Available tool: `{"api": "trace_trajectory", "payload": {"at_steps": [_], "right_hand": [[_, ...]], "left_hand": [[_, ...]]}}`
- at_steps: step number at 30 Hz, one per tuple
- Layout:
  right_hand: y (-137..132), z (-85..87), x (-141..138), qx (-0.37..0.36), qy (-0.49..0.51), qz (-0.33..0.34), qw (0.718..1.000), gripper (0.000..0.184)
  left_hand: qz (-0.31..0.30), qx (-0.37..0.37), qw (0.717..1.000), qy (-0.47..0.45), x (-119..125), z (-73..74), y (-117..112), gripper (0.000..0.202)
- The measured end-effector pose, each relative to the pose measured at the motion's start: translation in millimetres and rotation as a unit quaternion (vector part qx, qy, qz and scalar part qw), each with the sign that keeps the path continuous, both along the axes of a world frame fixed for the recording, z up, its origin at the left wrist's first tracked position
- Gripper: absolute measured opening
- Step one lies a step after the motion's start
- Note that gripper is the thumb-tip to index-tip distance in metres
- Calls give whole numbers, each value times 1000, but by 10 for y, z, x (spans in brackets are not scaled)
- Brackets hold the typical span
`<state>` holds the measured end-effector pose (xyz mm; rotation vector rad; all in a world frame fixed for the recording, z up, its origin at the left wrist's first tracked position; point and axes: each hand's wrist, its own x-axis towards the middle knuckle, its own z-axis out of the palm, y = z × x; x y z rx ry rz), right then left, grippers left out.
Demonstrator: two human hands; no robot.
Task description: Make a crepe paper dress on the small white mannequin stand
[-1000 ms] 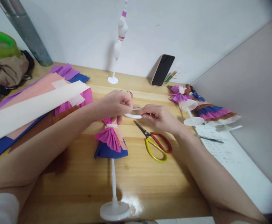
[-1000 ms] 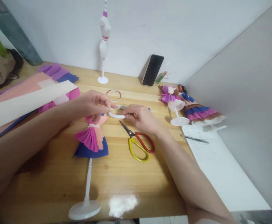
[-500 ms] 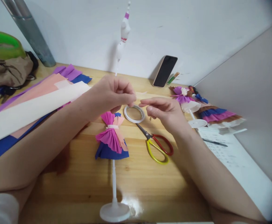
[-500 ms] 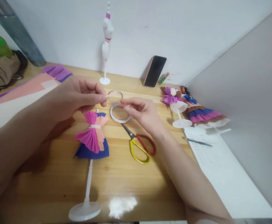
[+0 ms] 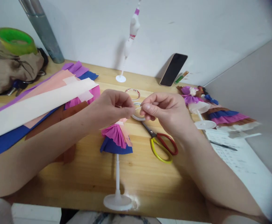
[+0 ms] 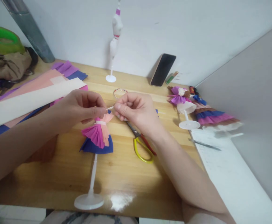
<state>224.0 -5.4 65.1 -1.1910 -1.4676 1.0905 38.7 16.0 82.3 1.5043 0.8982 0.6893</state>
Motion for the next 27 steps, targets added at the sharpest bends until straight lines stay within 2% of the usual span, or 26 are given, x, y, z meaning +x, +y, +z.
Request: {"api": "trace_trajectory", "payload": {"at_steps": [3,7,10,12,13,15,18,20,24,27], "right_hand": [[-41,23,-53,26,-35,21,999,23],[-169,14,-118,98,-99,35,990,18],[-289,37,-131,177,-190,30,965,18],[-335,79,-109,217,-240,34,946,18],[-341,102,-94,227,-252,51,939,18],[-319,130,-76,226,-260,140,928,18],[-241,98,-115,198,-257,279,904,17],[-197,42,-178,187,-253,317,895,15],[-176,-46,-299,194,-272,319,887,14],[-205,-90,-354,214,-301,293,882,18]], "left_hand": [[24,8,1000,11,-36,-13,-95,16],[68,11,996,53,-174,-52,-274,15],[80,47,991,92,-362,-112,-438,18],[119,75,979,145,-503,-181,-538,19],[138,94,970,177,-569,-225,-579,20],[156,133,952,228,-680,-325,-641,22],[93,183,941,269,-780,-476,-690,15],[42,217,925,310,-804,-561,-714,13],[0,264,883,388,-787,-706,-778,4],[0,276,886,373,-756,-790,-831,9]]}}
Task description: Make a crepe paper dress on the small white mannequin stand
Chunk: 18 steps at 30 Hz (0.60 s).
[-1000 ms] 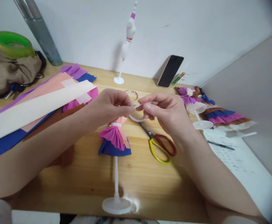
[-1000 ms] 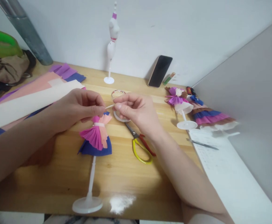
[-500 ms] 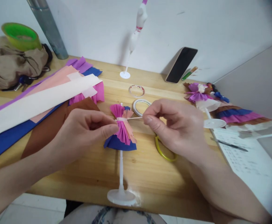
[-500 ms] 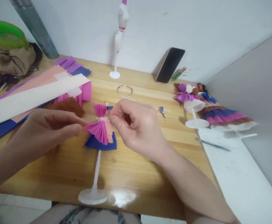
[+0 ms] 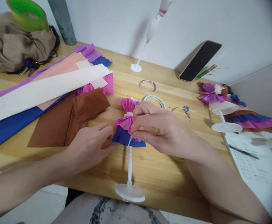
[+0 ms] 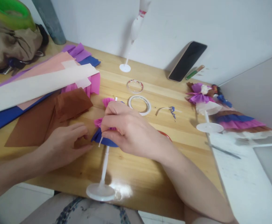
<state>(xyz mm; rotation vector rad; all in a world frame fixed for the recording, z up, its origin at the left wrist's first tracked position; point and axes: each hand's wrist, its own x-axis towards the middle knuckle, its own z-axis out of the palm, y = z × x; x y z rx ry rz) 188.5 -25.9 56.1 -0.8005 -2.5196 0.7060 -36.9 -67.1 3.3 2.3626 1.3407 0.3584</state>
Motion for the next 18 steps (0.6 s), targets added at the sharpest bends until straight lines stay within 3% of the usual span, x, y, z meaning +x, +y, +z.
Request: {"api": "trace_trajectory", "payload": {"at_steps": [5,8,13,18], "right_hand": [[-89,-171,-62,45,31,-26,998,13],[-137,-273,-89,57,41,-42,997,12],[-174,-300,-120,65,78,-93,990,12],[-196,-288,-135,79,96,-101,987,12]], "left_hand": [[7,-11,994,-112,-1,-6,-79,13],[45,-127,976,-172,-15,64,-99,12],[92,-377,891,-236,1,170,-87,33],[130,-507,795,-306,63,161,-96,31]]}}
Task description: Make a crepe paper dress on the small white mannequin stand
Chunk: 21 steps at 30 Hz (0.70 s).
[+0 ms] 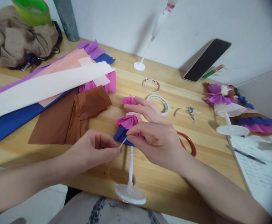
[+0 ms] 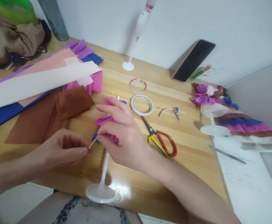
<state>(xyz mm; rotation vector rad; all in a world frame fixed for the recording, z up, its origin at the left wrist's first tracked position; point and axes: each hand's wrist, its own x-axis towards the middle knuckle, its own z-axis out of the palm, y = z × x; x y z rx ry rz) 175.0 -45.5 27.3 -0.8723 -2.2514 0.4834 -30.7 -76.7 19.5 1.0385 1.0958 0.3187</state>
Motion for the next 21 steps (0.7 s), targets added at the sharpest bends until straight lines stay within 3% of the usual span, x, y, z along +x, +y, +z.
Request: {"api": "trace_trajectory", "payload": {"at_steps": [3,6,12,13,15,17,21], "right_hand": [[-14,-1,-7,-6,1,1,1000,13],[-12,10,-13,-32,11,6,999,11],[86,67,50,-202,52,67,976,5],[107,87,82,-220,55,87,970,6],[142,145,163,-240,67,122,961,26],[163,216,244,-220,95,107,965,38],[159,299,305,-115,108,15,987,17]], "left_hand": [[30,-10,999,-23,22,-25,-4,26],[41,34,998,-29,8,-27,0,21],[35,122,992,-10,-46,6,12,17],[35,129,991,-6,-49,5,13,17],[45,140,989,3,-49,-4,10,17],[52,149,987,15,-41,-17,-4,17],[24,158,987,16,-12,-24,-52,17]]}}
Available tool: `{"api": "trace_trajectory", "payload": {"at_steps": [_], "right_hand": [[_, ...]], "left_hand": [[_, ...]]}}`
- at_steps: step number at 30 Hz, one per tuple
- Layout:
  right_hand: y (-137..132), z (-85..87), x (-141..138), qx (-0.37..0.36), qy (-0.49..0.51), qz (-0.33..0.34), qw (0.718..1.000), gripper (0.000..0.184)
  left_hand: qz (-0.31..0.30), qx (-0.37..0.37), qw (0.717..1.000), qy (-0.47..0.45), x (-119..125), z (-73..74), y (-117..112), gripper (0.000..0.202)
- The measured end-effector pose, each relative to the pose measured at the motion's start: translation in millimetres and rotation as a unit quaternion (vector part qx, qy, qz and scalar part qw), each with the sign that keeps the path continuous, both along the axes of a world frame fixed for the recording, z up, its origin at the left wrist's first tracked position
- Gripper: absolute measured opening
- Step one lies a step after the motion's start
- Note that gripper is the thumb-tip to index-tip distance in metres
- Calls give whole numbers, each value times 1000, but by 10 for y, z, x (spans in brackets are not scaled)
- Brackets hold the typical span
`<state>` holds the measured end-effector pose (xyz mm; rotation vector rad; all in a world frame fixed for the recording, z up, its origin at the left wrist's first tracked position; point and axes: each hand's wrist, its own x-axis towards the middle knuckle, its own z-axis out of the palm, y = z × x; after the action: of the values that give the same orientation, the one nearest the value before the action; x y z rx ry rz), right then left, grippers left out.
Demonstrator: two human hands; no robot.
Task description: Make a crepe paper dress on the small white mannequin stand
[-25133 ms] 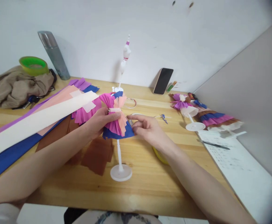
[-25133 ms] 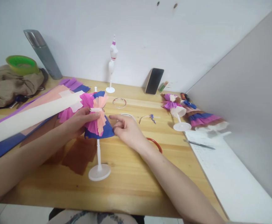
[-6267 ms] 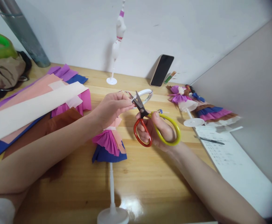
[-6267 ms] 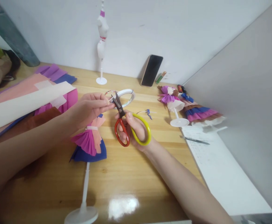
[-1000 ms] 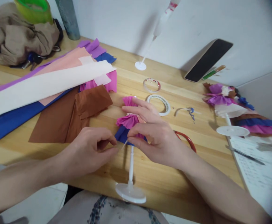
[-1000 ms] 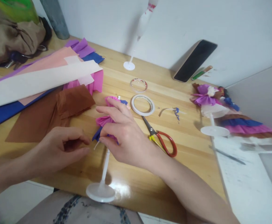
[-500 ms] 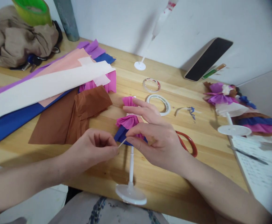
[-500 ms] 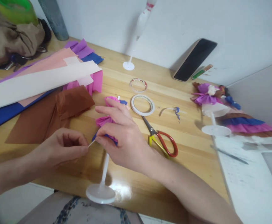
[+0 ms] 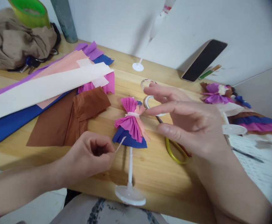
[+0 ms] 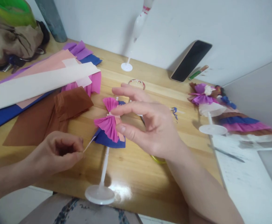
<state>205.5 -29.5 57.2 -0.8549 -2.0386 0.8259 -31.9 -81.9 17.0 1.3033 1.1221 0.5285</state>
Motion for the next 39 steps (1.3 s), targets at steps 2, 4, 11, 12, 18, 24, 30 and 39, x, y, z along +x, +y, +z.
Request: {"api": "trace_trajectory", "payload": {"at_steps": [2,4,11,12,18,24,30,39], "right_hand": [[-14,-24,-34,2,-22,18,1000,14],[-30,-81,-87,-10,-51,36,998,14],[-66,-187,-166,-11,-92,60,994,20],[-65,-177,-159,-6,-93,57,994,21],[-43,-163,-141,69,-121,-11,990,15],[-29,-199,-144,91,-133,-2,987,13],[-32,-167,-103,134,-157,35,978,12],[-50,-326,-210,173,-251,111,946,12]], "left_hand": [[-15,-1,1000,-2,11,6,-12,17],[-23,-3,1000,-2,16,12,-12,17],[-45,17,999,-11,36,-10,-24,17],[-47,20,999,-8,39,-15,-28,17],[-69,-61,996,17,49,-56,-13,14],[-92,-37,993,70,56,-78,-7,18],[-155,239,948,141,39,-139,-43,22],[-158,303,923,177,37,-204,-40,19]]}}
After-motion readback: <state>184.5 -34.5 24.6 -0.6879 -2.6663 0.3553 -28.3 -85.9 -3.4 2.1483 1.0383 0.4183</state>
